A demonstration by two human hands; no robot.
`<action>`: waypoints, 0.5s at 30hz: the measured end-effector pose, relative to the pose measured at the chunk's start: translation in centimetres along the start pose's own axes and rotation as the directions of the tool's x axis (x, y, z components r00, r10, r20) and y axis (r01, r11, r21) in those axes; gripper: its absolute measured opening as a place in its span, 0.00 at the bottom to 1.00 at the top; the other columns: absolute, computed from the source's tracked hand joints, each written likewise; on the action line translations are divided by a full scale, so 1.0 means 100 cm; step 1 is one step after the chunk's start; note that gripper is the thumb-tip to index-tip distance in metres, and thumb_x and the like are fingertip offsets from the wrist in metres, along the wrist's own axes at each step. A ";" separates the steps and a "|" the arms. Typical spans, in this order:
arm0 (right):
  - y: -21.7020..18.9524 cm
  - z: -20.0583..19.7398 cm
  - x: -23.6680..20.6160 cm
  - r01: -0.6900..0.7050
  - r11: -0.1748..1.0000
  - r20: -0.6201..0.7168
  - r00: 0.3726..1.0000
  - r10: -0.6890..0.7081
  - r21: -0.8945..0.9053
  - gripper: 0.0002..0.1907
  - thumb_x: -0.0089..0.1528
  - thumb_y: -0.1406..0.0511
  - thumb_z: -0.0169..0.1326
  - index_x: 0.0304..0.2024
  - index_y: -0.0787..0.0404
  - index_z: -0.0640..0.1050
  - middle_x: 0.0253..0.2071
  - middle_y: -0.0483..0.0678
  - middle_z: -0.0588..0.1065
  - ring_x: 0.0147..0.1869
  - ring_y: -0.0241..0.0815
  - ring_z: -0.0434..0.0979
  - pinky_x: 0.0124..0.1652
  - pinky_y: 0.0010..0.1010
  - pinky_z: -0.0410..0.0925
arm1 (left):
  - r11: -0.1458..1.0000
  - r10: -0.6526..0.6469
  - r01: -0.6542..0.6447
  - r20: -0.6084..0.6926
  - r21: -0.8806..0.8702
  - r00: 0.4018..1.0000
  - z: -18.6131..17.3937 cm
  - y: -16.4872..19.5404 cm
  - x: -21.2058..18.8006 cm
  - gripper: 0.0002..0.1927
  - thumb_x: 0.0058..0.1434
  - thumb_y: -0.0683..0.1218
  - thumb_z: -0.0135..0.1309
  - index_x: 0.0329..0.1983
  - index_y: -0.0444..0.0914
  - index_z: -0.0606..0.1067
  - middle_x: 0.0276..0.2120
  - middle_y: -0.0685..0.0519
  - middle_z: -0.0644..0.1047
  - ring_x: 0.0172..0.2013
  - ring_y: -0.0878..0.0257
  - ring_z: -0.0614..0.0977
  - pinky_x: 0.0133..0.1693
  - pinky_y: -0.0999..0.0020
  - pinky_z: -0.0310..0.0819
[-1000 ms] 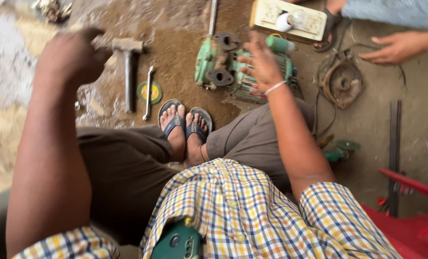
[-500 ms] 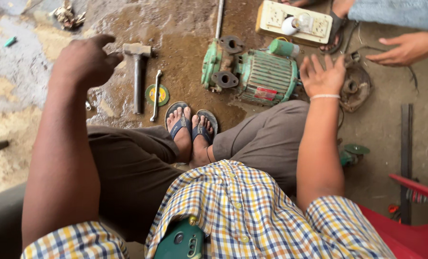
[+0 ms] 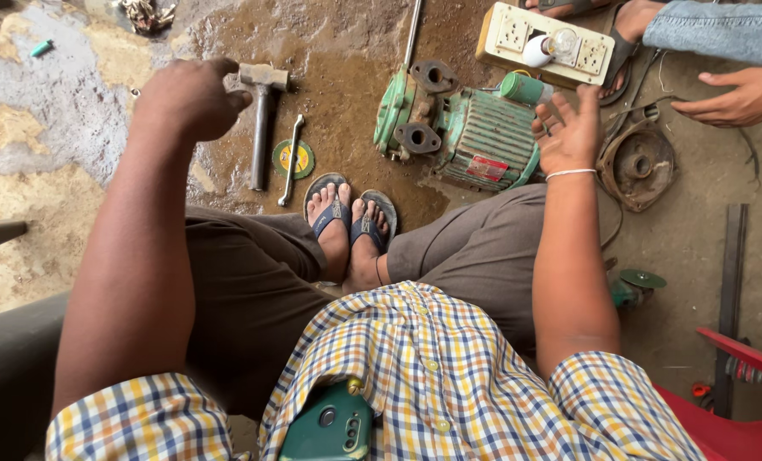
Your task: The person sits on the ground repairing a green electric water pump. They hold the pump steady, use a spanner on its fasteners, tap parts with a hammer, and pour water from a plastic bottle over the pump while another person assists nearby.
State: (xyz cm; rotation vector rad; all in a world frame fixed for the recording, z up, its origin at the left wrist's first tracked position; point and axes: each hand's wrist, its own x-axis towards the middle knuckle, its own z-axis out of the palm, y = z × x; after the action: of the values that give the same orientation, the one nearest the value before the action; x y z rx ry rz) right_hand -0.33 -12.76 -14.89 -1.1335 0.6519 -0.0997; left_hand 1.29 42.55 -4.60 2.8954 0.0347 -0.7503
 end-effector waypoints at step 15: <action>-0.065 0.201 0.098 0.324 0.806 0.406 0.907 -0.115 -0.496 0.24 0.63 0.61 0.70 0.49 0.66 0.70 0.37 0.44 0.72 0.32 0.34 0.69 0.29 0.28 0.61 | 0.995 0.089 -0.094 -0.137 -0.032 0.987 -0.012 0.013 -0.007 0.28 0.66 0.60 0.55 0.67 0.47 0.71 0.50 0.41 0.80 0.50 0.43 0.81 0.47 0.48 0.77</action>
State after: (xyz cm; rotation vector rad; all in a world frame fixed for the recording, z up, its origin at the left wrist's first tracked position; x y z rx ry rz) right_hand 19.85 -3.26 -8.25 -1.7459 0.2064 0.1057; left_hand 1.35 41.44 -3.09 2.8838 -0.0675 -0.5317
